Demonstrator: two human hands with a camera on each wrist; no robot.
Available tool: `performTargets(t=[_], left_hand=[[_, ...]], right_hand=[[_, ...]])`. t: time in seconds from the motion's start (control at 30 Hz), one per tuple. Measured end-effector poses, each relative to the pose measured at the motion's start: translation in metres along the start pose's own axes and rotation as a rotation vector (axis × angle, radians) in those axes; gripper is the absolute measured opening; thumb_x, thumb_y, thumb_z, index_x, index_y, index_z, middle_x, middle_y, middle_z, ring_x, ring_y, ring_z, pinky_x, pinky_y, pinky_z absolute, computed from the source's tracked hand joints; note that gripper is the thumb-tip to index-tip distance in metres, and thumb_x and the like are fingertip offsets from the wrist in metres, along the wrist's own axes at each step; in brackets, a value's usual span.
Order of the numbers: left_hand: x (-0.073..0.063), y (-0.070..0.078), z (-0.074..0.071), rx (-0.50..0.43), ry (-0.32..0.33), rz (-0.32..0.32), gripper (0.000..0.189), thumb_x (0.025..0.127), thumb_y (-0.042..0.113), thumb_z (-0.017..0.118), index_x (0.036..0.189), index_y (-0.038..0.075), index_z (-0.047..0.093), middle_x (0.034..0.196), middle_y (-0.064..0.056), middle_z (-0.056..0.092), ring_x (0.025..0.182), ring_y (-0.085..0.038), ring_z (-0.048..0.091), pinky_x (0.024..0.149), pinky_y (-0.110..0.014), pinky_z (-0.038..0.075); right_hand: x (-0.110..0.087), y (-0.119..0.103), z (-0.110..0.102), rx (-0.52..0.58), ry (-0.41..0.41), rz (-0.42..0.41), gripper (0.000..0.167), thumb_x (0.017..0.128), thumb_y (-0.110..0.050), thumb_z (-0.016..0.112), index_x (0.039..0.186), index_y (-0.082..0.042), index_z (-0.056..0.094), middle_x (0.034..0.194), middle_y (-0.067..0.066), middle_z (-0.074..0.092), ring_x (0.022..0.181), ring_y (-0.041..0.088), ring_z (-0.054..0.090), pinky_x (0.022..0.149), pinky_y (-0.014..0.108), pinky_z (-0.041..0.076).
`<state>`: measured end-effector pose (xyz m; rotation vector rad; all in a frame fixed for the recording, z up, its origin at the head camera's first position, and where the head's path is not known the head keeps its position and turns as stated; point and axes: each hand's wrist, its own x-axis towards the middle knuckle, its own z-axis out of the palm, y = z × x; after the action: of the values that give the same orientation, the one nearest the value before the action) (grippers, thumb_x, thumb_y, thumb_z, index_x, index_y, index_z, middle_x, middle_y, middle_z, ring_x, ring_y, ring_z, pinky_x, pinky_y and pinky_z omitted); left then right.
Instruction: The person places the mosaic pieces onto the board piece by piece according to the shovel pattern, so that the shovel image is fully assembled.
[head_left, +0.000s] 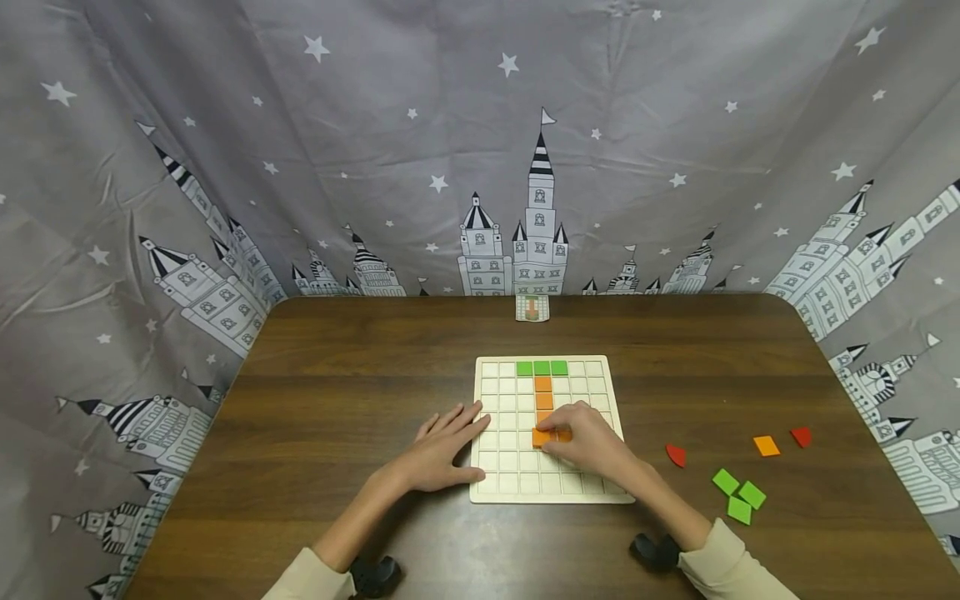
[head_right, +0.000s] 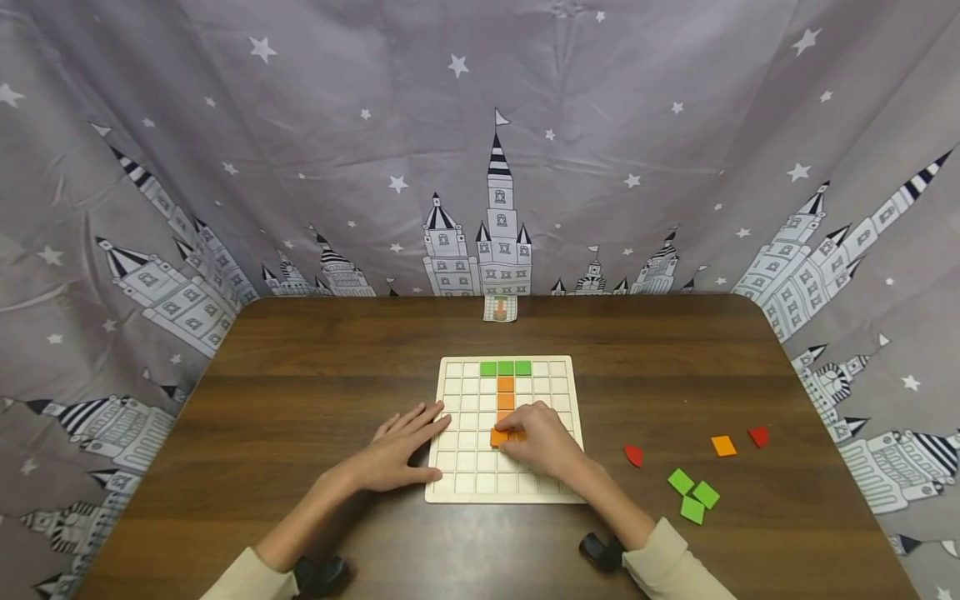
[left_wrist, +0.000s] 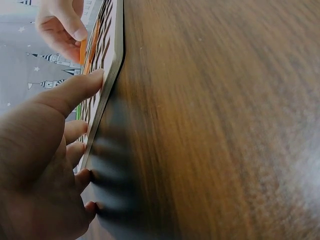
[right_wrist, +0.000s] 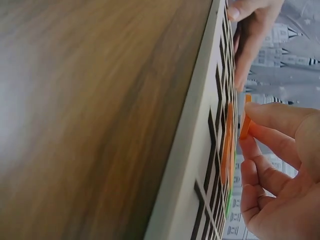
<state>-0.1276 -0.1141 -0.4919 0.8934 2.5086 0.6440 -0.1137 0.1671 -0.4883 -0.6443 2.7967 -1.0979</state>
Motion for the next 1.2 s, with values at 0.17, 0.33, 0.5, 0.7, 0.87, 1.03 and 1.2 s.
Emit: performTargets(t=[0.17, 0.33, 0.5, 0.7, 0.87, 1.03, 1.2], left_hand=[[-0.001, 0.000, 0.000, -0.002, 0.002, 0.004, 0.078, 0.094, 0.040, 0.068, 0.158, 0.012, 0.032, 0.165, -0.009, 0.017, 0.150, -0.036, 0.010, 0.113, -0.064, 0.007], [-0.001, 0.000, 0.000, -0.005, 0.004, 0.012, 0.078, 0.094, 0.039, 0.069, 0.158, 0.012, 0.032, 0.165, -0.009, 0.016, 0.150, -0.036, 0.010, 0.113, -0.064, 0.007], [-0.001, 0.000, 0.000, -0.003, 0.004, 0.011, 0.078, 0.094, 0.039, 0.069, 0.158, 0.012, 0.032, 0.166, -0.009, 0.016, 0.150, -0.036, 0.010, 0.113, -0.064, 0.008], [-0.001, 0.000, 0.001, 0.000, 0.000, 0.004, 0.078, 0.094, 0.040, 0.068, 0.158, 0.012, 0.032, 0.166, -0.008, 0.016, 0.151, -0.035, 0.009, 0.113, -0.063, 0.007], [-0.001, 0.000, 0.001, 0.001, 0.006, 0.006, 0.078, 0.094, 0.039, 0.069, 0.158, 0.012, 0.032, 0.165, -0.008, 0.017, 0.150, -0.035, 0.010, 0.113, -0.064, 0.008], [-0.001, 0.000, 0.000, -0.002, 0.008, 0.008, 0.078, 0.094, 0.038, 0.069, 0.157, 0.011, 0.033, 0.165, -0.009, 0.017, 0.150, -0.036, 0.010, 0.113, -0.064, 0.008], [-0.001, 0.001, 0.000, -0.005, 0.009, 0.012, 0.078, 0.094, 0.038, 0.069, 0.157, 0.011, 0.033, 0.165, -0.010, 0.018, 0.150, -0.036, 0.010, 0.113, -0.064, 0.008]], right_hand=[[0.005, -0.004, 0.007, -0.013, -0.008, -0.050, 0.019, 0.081, -0.006, 0.080, 0.100, -0.005, 0.079, 0.097, 0.001, 0.075, 0.091, 0.021, 0.062, 0.081, 0.038, 0.048], [0.008, -0.005, 0.012, -0.062, 0.004, -0.080, 0.018, 0.080, -0.005, 0.081, 0.098, -0.005, 0.080, 0.095, 0.002, 0.075, 0.091, 0.022, 0.063, 0.082, 0.039, 0.048], [0.009, -0.006, 0.014, -0.098, 0.001, -0.078, 0.017, 0.080, -0.008, 0.080, 0.097, -0.006, 0.080, 0.095, 0.001, 0.075, 0.091, 0.021, 0.062, 0.082, 0.040, 0.048], [0.010, -0.008, 0.016, -0.100, -0.008, -0.062, 0.017, 0.080, -0.008, 0.079, 0.097, -0.007, 0.080, 0.096, 0.001, 0.074, 0.093, 0.022, 0.062, 0.084, 0.042, 0.047], [0.011, -0.009, 0.016, -0.101, 0.006, -0.039, 0.019, 0.078, -0.007, 0.078, 0.097, -0.008, 0.080, 0.095, 0.000, 0.074, 0.092, 0.022, 0.061, 0.085, 0.045, 0.046], [0.012, -0.010, 0.017, -0.105, 0.011, -0.027, 0.019, 0.077, -0.006, 0.079, 0.096, -0.008, 0.080, 0.095, 0.001, 0.074, 0.091, 0.023, 0.061, 0.084, 0.045, 0.045], [0.012, -0.012, 0.017, -0.121, 0.000, -0.014, 0.019, 0.078, -0.009, 0.079, 0.097, -0.009, 0.080, 0.097, 0.002, 0.073, 0.094, 0.024, 0.060, 0.085, 0.047, 0.044]])
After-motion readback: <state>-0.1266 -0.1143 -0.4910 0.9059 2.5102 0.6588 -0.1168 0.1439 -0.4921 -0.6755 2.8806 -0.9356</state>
